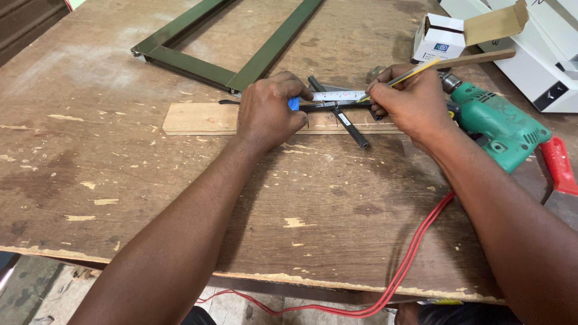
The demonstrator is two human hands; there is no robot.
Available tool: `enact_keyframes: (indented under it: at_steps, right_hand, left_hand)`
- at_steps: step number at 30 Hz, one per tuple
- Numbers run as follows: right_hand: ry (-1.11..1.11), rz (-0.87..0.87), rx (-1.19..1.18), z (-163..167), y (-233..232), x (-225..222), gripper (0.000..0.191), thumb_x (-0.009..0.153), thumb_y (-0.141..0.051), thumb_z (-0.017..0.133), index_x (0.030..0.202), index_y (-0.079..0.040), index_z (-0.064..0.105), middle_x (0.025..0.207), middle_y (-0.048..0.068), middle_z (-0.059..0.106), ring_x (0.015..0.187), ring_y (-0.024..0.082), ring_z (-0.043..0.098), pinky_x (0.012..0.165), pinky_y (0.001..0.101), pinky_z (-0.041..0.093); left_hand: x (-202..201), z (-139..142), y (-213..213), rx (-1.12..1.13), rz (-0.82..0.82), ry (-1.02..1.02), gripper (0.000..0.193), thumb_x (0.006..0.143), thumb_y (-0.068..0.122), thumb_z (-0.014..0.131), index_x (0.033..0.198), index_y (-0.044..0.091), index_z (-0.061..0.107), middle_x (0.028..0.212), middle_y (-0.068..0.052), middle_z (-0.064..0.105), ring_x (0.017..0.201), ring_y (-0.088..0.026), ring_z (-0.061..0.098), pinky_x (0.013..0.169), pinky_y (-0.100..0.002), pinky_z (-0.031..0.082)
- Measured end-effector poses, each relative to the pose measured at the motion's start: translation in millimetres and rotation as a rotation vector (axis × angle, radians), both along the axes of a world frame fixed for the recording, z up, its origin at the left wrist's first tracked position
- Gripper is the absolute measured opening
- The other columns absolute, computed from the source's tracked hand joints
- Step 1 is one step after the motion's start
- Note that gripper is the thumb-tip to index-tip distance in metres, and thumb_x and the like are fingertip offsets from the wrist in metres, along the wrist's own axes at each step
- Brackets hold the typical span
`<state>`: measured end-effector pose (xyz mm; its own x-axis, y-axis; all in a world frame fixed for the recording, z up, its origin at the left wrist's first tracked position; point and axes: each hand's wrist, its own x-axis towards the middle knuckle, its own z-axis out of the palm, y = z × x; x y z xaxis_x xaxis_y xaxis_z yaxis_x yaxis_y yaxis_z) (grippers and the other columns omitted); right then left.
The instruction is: The person measures and marks a small wooden block using a tape measure and pencil. They then use a metal file to smooth the edges of a metal bracket placed on the block. Finally, they use a hammer to tap the bracket and a power drill to drive screws into the wood, securing the bracket in place.
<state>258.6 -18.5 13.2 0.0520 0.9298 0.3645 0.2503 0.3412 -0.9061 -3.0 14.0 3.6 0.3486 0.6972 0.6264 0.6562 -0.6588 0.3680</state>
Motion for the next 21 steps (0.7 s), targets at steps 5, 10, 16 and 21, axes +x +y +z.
enact_keyframes:
  at_steps: [5, 10, 16, 21]
  right_hand:
    - [-0.017, -0.001, 0.010, 0.7, -0.9, -0.1, 0.008, 0.094, -0.004, 0.071, 0.094, 0.003, 0.066, 0.081, 0.007, 0.070, 0.065, 0.010, 0.066, 0.057, 0.0234, 0.054]
    - [0.009, -0.017, 0.001, 1.2, -2.0, -0.9, 0.008, 0.094, -0.004, 0.071, 0.095, 0.002, 0.066, 0.082, 0.006, 0.071, 0.066, 0.010, 0.068, 0.058, 0.0226, 0.055]
    - [-0.005, -0.021, 0.003, 1.0, -2.1, -1.2, 0.009, 0.094, -0.004, 0.072, 0.095, 0.003, 0.066, 0.080, 0.008, 0.071, 0.064, 0.010, 0.067, 0.056, 0.0232, 0.055]
    - [-0.002, -0.012, 0.014, 0.9, -1.9, -1.1, 0.008, 0.093, -0.003, 0.071, 0.093, 0.003, 0.066, 0.080, 0.008, 0.070, 0.063, 0.011, 0.067, 0.056, 0.0238, 0.055]
  left_hand:
    - [0.4, 0.8, -0.8, 0.006, -0.004, -0.002, 0.027, 0.069, 0.002, 0.079, 0.090, 0.017, 0.081, 0.097, 0.005, 0.077, 0.082, -0.010, 0.073, 0.080, -0.029, 0.060]
    - [-1.6, 2.3, -2.8, 0.032, -0.019, -0.015, 0.028, 0.066, 0.001, 0.079, 0.089, 0.017, 0.082, 0.096, 0.004, 0.077, 0.081, -0.012, 0.073, 0.079, -0.031, 0.060]
    - [0.7, 0.0, 0.8, 0.001, -0.004, -0.008, 0.027, 0.070, 0.001, 0.078, 0.091, 0.018, 0.081, 0.097, 0.005, 0.078, 0.082, -0.010, 0.073, 0.079, -0.029, 0.060]
    - [0.8, -2.4, 3.1, 0.015, -0.005, -0.005, 0.027, 0.070, 0.001, 0.078, 0.091, 0.017, 0.082, 0.097, 0.004, 0.078, 0.081, -0.010, 0.073, 0.080, -0.029, 0.060]
